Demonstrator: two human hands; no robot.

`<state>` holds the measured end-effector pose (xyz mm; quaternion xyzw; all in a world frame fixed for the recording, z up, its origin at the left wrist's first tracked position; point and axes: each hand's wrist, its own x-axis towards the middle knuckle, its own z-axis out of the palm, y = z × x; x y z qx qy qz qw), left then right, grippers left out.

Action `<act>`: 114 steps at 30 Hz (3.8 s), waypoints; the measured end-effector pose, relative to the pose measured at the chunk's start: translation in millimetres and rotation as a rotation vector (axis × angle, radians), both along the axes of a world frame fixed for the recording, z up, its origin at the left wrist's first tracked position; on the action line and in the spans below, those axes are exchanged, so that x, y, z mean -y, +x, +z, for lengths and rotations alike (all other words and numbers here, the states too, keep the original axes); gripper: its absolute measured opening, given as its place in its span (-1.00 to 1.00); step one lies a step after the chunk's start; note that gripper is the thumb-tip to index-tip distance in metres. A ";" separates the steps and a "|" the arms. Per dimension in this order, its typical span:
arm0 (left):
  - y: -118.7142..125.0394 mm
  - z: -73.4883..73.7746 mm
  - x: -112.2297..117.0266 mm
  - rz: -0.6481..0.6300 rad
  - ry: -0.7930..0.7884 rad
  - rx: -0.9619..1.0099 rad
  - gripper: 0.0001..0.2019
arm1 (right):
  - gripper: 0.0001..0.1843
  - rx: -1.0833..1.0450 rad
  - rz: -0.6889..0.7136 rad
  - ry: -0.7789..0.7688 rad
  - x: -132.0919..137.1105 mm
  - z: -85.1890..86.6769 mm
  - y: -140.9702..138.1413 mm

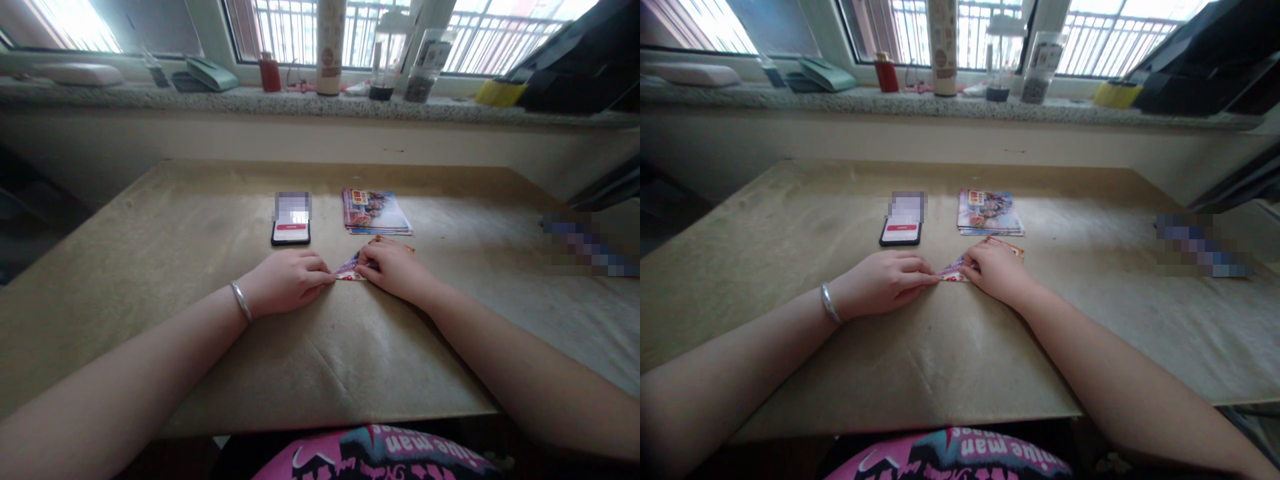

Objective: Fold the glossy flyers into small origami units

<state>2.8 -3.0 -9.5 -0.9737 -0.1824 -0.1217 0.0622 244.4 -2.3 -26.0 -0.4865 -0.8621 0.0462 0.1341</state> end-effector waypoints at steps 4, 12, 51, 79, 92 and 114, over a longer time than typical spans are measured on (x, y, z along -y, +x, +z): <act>0.2 0.0 -0.2 -0.011 0.020 0.003 -0.76 | -0.77 0.122 -0.029 0.102 8.8 4.7 -7.5; 0.7 -3.3 -1.1 -0.008 0.013 0.020 -0.76 | -0.74 0.097 -0.013 0.059 13.6 3.1 -20.3; -4.1 -4.2 -5.3 0.051 -0.128 0.093 -0.79 | -0.84 -0.057 -0.051 -0.046 5.2 -0.3 -15.8; 1.6 -12.5 -9.1 0.093 -0.122 0.136 -0.75 | -0.85 -0.189 -0.092 0.017 -1.0 -8.6 -23.2; 1.1 -15.1 -8.4 0.134 -0.181 0.161 -0.78 | -0.82 -0.130 0.090 0.024 9.4 5.6 -19.2; 4.0 -12.5 4.4 0.130 0.070 0.056 -0.72 | -0.81 -0.045 -0.079 -0.058 -5.2 -0.9 -23.8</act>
